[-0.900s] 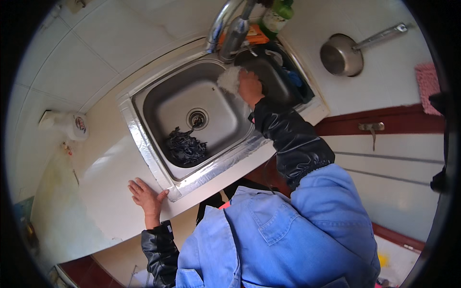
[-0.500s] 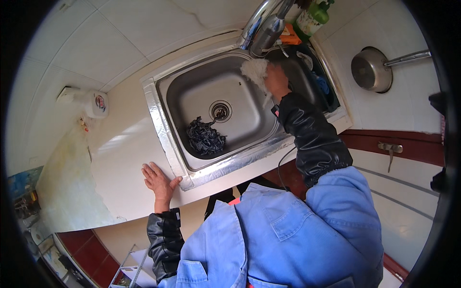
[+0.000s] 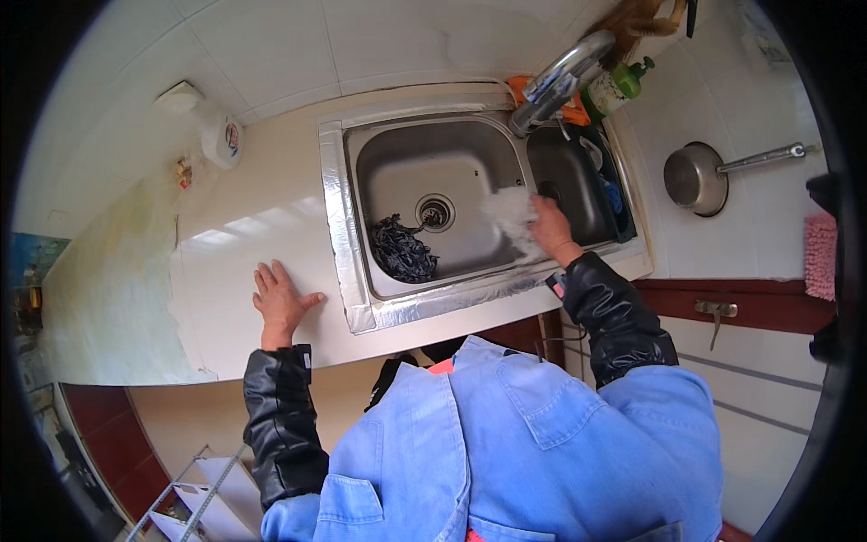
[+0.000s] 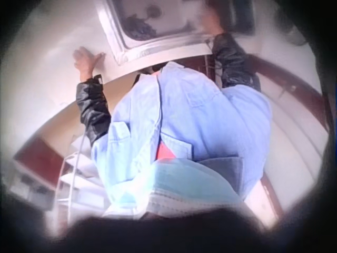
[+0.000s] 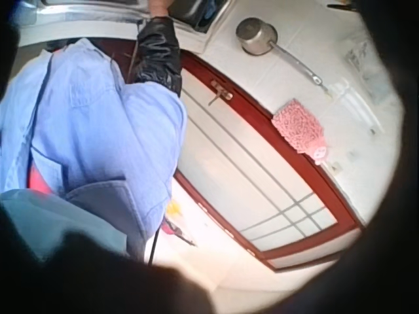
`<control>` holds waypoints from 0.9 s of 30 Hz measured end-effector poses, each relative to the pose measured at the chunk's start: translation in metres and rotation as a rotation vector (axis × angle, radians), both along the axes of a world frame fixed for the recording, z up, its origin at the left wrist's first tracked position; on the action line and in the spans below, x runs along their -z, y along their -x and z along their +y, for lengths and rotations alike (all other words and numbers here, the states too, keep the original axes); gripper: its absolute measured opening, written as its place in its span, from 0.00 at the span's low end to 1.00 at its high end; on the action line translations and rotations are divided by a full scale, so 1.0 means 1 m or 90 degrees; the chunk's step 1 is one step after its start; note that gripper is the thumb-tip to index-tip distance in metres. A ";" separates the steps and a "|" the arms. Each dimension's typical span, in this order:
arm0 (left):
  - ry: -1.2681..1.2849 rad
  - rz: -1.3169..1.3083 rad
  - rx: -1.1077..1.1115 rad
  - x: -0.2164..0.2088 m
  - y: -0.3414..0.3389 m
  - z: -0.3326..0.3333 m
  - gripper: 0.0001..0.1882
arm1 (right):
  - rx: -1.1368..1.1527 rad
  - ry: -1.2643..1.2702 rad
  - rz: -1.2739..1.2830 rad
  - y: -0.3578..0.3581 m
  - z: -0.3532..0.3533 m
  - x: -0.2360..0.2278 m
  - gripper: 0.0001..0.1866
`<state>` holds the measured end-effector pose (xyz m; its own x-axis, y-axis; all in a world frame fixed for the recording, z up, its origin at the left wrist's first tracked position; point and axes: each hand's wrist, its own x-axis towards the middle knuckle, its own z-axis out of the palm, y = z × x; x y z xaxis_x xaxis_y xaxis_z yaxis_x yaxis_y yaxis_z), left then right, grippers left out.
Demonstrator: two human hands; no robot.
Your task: The person wipes the kitchen countertop and sink area using a white cloth. They repeatedly rub the surface in circular and back-and-forth motions, moving from the sink edge to the adjacent counter and stove area.
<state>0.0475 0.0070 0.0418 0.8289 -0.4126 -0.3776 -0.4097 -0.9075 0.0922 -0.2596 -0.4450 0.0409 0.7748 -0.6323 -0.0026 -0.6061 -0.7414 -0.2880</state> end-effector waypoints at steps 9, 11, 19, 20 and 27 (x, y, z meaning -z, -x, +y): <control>-0.029 0.013 -0.009 -0.002 -0.003 -0.009 0.76 | -0.535 -0.081 -0.136 -0.191 0.184 -0.005 0.32; -0.030 0.018 -0.008 -0.004 -0.003 -0.009 0.76 | -0.540 -0.064 -0.113 -0.224 0.201 0.001 0.30; -0.056 0.028 -0.008 -0.003 -0.006 -0.013 0.76 | -0.316 -0.104 -0.123 -0.328 0.161 0.021 0.24; -0.052 0.034 -0.012 -0.003 -0.006 -0.013 0.76 | -0.274 -0.079 -0.160 -0.332 0.152 0.022 0.24; -0.080 0.032 0.000 -0.001 -0.007 -0.015 0.76 | -0.140 0.065 -0.159 -0.308 0.052 0.052 0.18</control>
<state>0.0540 -0.0076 0.0428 0.8078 -0.3600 -0.4667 -0.4078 -0.9131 -0.0016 0.0480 -0.3931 -0.0114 0.8615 -0.4371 0.2583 -0.3485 -0.8791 -0.3250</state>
